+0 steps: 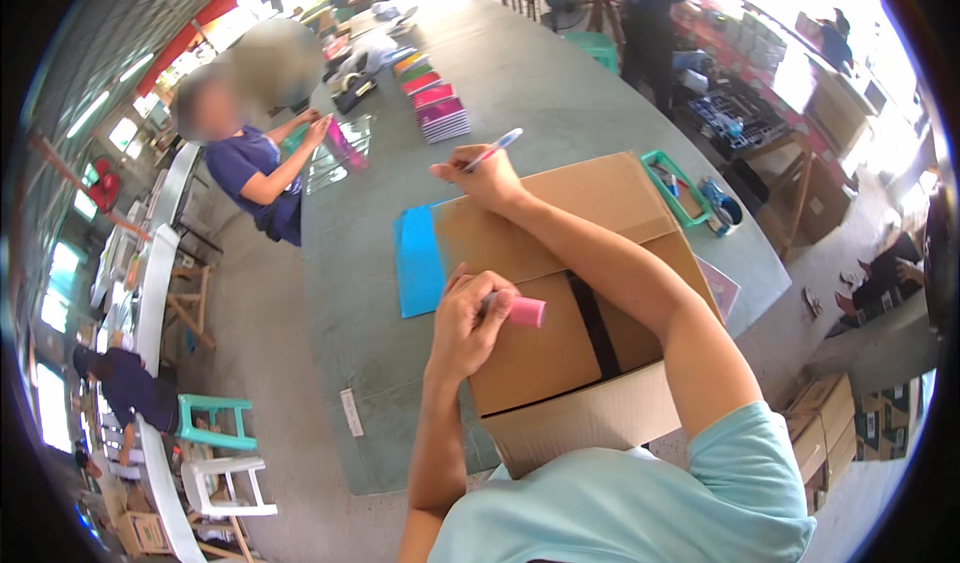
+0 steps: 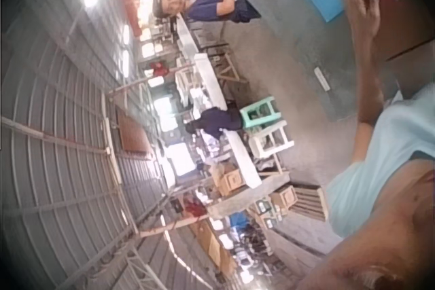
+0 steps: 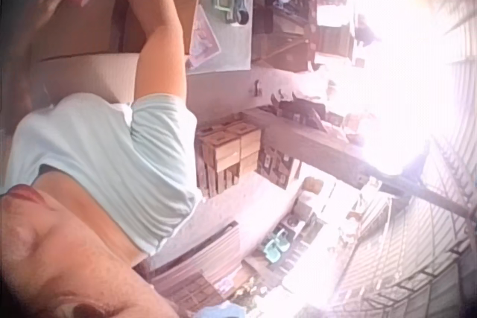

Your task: The person picks up stacks of purple books from a table and places them into a cardboard box. They then check off items in a notebook with a pen and use a tape dispenser to seal the top of the box.

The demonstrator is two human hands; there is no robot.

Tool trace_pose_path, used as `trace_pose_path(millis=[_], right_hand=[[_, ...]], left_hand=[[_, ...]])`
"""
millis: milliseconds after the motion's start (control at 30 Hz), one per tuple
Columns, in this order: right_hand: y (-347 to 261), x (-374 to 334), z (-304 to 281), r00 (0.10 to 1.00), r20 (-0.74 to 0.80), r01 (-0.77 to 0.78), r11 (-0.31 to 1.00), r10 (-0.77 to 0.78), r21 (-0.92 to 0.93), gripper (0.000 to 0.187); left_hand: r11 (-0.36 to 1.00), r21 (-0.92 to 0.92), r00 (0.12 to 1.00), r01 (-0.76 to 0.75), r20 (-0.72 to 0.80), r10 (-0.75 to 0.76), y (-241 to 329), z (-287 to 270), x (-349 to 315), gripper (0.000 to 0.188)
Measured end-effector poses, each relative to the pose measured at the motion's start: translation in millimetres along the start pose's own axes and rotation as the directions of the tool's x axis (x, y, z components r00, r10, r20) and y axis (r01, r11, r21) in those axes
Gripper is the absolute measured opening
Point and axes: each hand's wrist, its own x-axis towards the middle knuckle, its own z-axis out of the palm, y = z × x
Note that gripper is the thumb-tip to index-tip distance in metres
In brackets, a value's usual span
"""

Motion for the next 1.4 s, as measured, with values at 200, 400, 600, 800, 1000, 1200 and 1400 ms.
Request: trace_pose_path(millis=[200, 400, 600, 800, 1000, 1200, 1400], right_hand=[[-3.7, -1.5, -9.3, 0.994, 0.013, -0.109, 0.990, 0.109, 0.092, 0.040], [-3.3, -2.4, -10.3, 0.998, 0.002, -0.059, 0.993, 0.059, 0.106, 0.040], [-8.2, -1.9, 0.3, 0.999, -0.004, -0.033, 0.998, 0.033, 0.056, 0.041], [7.5, 0.2, -8.1, 0.996, 0.027, -0.091, 0.991, 0.089, 0.093, 0.043], [-6.6, -1.1, -5.4, 0.992, 0.081, -0.105, 0.991, 0.098, 0.087, 0.042], [-5.9, -0.6, -4.9, 0.989, 0.079, -0.132, 0.988, 0.125, 0.085, 0.042], [-6.9, -0.9, -7.1, 0.986, 0.089, -0.149, 0.984, 0.140, 0.096, 0.042]], left_hand=[[0.998, 0.051, 0.999, 0.038, 0.006, -0.038, 4.1, 3.9, 3.2, 0.041], [0.997, 0.058, 0.999, 0.042, 0.018, -0.043, 2.4, 3.5, 3.5, 0.041], [0.999, 0.046, 1.000, 0.024, -0.005, -0.024, 3.1, -2.0, -0.2, 0.036], [0.999, 0.037, 0.999, -0.002, 0.048, 0.000, -1.4, 1.1, 2.9, 0.040], [0.997, 0.061, 0.997, 0.052, 0.053, -0.055, -3.0, -3.5, -3.8, 0.040], [0.999, 0.042, 1.000, 0.022, 0.012, -0.023, -4.3, -0.6, -3.6, 0.040], [0.998, 0.049, 0.999, 0.032, 0.029, -0.034, -1.5, -1.6, -2.2, 0.040]])
